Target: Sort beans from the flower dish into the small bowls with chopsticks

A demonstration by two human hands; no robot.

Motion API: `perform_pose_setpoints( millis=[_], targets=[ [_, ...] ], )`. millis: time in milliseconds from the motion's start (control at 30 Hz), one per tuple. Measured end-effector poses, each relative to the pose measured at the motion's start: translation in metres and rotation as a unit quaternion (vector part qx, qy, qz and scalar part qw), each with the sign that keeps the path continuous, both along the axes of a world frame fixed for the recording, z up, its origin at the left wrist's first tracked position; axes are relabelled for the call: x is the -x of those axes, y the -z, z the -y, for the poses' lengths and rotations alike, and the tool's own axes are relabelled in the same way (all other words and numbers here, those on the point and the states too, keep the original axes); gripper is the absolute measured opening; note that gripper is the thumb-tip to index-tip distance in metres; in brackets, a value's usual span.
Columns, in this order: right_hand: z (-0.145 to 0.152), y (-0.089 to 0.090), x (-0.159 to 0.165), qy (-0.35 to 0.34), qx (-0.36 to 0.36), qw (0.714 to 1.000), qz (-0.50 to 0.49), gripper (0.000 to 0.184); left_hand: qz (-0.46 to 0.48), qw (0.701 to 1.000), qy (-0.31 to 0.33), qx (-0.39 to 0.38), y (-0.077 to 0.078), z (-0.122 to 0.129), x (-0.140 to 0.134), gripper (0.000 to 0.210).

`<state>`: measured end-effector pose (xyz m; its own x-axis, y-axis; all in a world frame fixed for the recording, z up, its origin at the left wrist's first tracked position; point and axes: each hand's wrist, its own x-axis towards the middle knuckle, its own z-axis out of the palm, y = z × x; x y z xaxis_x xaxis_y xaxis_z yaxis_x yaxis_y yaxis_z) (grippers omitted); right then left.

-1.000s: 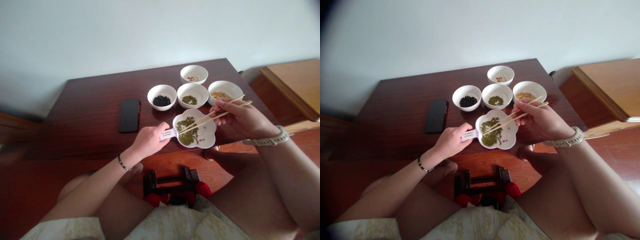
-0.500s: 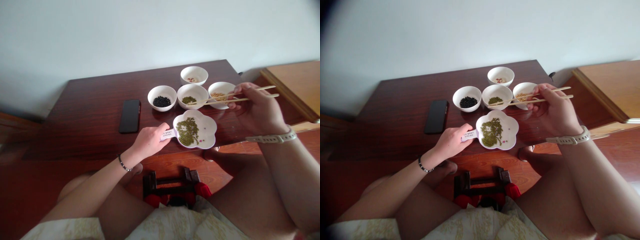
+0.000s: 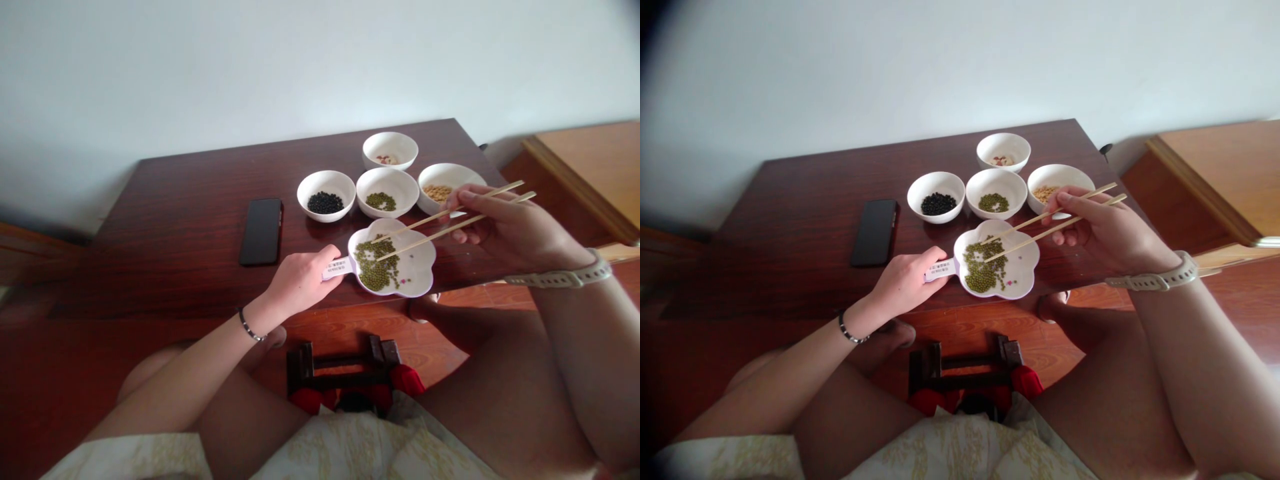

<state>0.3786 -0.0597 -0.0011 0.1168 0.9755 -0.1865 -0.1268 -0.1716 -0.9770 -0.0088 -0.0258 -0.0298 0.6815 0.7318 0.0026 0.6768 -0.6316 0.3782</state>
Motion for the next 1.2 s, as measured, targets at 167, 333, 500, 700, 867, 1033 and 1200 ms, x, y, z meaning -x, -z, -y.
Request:
perform_pose_setpoints(
  millis=[167, 333, 500, 700, 867, 1033, 1200],
  targets=[
    [0.000, 0.002, 0.000, 0.022, -0.019, 0.999, 0.018, 0.028, -0.008, 1.000, 0.003, -0.003, 0.000, -0.001, -0.001, 0.006],
    [0.001, 0.001, 0.008, 0.034, -0.033, 0.999, 0.009, 0.030, -0.015, 1.000, 0.004, -0.005, 0.001, -0.001, -0.001, 0.006],
    [0.002, 0.000, 0.010, 0.034, -0.037, 0.999, 0.001, 0.029, -0.019, 1.000, 0.003, -0.007, 0.000, 0.000, -0.002, 0.006],
    [0.003, 0.000, 0.010, 0.023, -0.044, 0.999, 0.005, 0.028, -0.031, 1.000, 0.004, -0.002, -0.004, 0.000, -0.003, 0.008],
    [0.003, 0.001, 0.013, 0.024, -0.036, 0.999, 0.018, 0.029, -0.035, 0.999, 0.007, 0.002, -0.003, -0.001, -0.003, 0.006],
    [0.001, 0.001, 0.011, 0.008, -0.040, 0.998, 0.045, 0.032, -0.012, 1.000, 0.008, -0.001, -0.001, -0.001, -0.002, 0.008],
    [0.001, -0.001, 0.012, 0.008, -0.050, 0.997, 0.051, 0.033, -0.016, 1.000, 0.005, 0.001, -0.003, 0.000, -0.002, 0.006]
  ],
)
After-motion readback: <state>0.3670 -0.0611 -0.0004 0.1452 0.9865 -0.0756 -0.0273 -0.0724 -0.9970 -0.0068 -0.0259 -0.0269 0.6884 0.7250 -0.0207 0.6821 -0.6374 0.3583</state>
